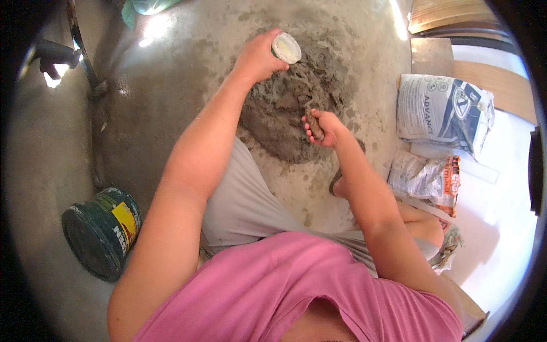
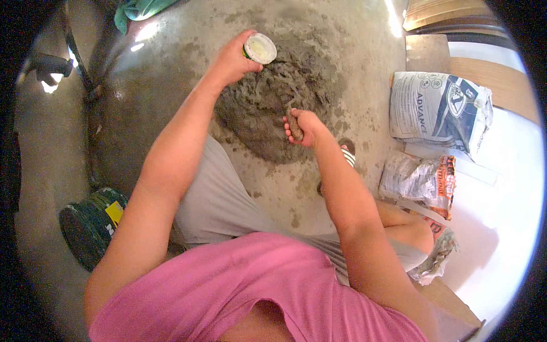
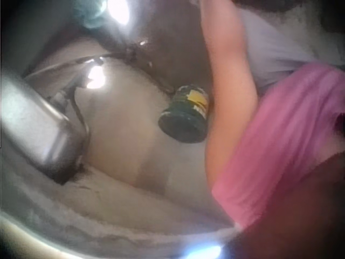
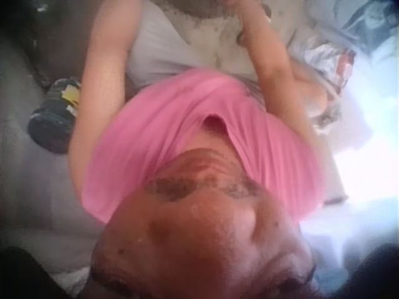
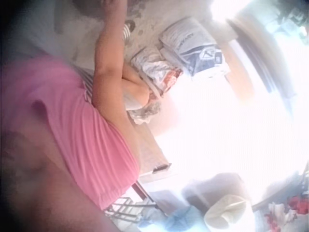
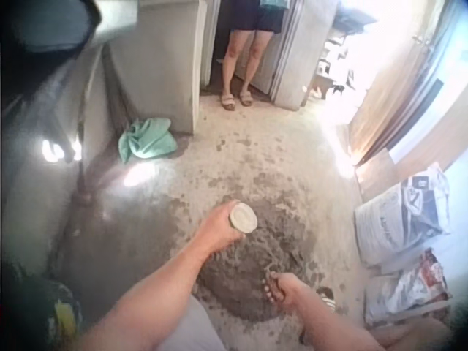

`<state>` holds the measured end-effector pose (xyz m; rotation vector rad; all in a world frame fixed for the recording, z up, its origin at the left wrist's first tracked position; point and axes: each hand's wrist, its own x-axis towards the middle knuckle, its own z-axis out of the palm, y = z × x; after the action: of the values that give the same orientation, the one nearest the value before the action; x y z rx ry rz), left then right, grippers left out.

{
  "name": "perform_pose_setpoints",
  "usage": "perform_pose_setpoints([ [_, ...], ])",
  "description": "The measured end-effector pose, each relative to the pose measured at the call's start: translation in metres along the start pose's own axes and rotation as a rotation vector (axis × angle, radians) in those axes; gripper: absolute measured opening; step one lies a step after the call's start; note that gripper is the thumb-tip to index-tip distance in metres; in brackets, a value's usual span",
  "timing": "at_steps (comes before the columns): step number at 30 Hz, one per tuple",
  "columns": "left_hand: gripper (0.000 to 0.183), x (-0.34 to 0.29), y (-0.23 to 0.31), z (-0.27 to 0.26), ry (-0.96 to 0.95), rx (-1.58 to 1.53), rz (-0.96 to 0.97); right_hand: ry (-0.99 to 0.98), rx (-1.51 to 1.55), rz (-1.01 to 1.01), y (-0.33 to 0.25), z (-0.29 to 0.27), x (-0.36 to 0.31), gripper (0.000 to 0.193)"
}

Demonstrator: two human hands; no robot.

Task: The person mixes cement on the floor using a trowel and a small container, then applies the cement to a tile. The person is sitting on the floor during the task.

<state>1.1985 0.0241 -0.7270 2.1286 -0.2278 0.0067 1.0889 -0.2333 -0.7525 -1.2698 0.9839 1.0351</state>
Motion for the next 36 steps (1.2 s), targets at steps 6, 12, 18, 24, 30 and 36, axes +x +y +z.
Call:
perform_pose_setpoints([
  [6, 0.092, -0.001, -0.008, -0.002, 0.045, 0.044, 0.035, 0.323, -0.823, -0.163, -0.021, -0.018, -0.018, 0.031],
  [12, 0.091, -0.008, -0.01, -0.013, 0.052, 0.001, 0.007, 0.633, -1.024, -0.593, 0.017, 0.001, -0.076, 0.043],
  [18, 0.092, 0.01, -0.002, -0.006, 0.061, 0.101, 0.064, 0.612, -1.098, -0.417, 0.01, -0.016, -0.013, 0.05],
  [24, 0.093, -0.005, -0.008, -0.004, -0.031, 0.167, 0.03, 0.053, -0.099, -0.07, 0.013, -0.012, -0.045, 0.025],
  [30, 0.095, -0.016, -0.01, -0.017, -0.097, 0.136, -0.011, 0.138, -0.466, -0.31, 0.018, 0.033, -0.075, 0.027],
  [36, 0.096, -0.019, 0.0, -0.015, -0.063, 0.182, 0.017, 0.364, -1.581, -0.496, 0.004, 0.065, 0.022, 0.037],
])
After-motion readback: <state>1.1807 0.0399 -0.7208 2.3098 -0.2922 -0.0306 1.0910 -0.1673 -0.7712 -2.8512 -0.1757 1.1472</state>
